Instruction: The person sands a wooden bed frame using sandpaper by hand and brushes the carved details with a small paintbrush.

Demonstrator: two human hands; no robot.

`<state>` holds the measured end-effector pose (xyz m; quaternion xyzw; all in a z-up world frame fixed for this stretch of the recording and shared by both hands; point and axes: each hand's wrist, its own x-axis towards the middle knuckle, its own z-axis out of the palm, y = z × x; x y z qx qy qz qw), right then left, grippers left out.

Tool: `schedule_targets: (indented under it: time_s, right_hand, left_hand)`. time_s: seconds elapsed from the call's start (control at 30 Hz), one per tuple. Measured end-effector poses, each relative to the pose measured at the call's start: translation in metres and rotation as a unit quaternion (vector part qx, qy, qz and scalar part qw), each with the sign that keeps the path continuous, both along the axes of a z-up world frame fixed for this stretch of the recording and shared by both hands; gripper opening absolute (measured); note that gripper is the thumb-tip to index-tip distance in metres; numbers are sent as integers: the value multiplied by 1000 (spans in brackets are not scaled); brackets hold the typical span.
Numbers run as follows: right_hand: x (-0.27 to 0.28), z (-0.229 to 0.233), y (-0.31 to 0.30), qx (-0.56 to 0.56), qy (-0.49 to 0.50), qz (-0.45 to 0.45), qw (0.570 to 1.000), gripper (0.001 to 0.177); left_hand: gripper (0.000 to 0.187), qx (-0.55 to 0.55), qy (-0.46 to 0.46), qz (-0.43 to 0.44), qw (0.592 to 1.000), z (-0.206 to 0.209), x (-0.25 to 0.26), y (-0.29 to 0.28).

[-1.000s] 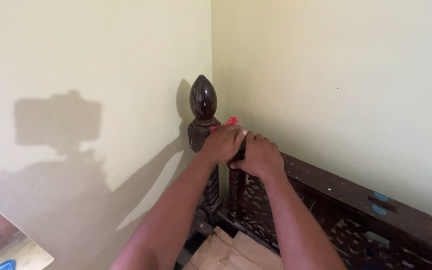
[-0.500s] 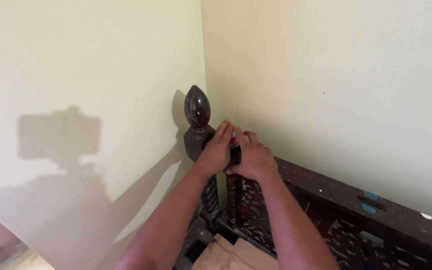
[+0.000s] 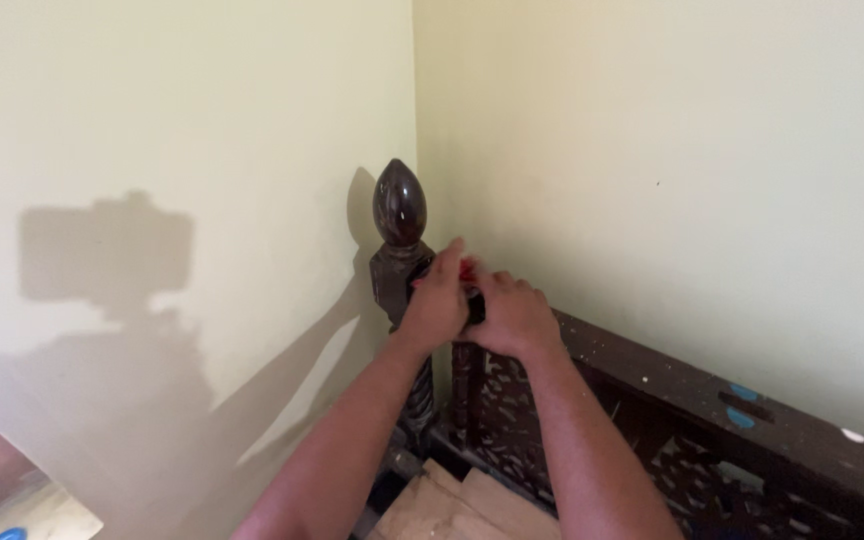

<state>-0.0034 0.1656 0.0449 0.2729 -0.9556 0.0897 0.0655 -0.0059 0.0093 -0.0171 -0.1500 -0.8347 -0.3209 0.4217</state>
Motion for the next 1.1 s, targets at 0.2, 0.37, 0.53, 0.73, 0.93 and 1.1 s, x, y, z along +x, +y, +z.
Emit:
schedule_targets:
  time_s: [0.2,0.37,0.53,0.73,0.93,1.1]
  right_hand:
    - [-5,-10,0,-17,59,19,998,117]
    - [-3,-7,-1,-86,98,57,990,111]
    - [-1,-11,-4,-35,18,52,998,62]
    - [-15,-28,-6,-97,166,5,981,33]
    - [0,-4,-21,63,16,27,998,54]
    - [-4,-2,-48,126,-18,-9,992,69]
  left_hand:
    - [73,18,-71,25,997,5,10,3]
    - [81,134,-61,-140,979,25,5,11]
    - [68,427,-200,-158,868,22,5,-3]
    - [33,35,49,-28,998,0,3,-29]
    - [54,80,-111,-54,989,9,5,-26]
    - [80,170,-207,-64,961,22,0,-23]
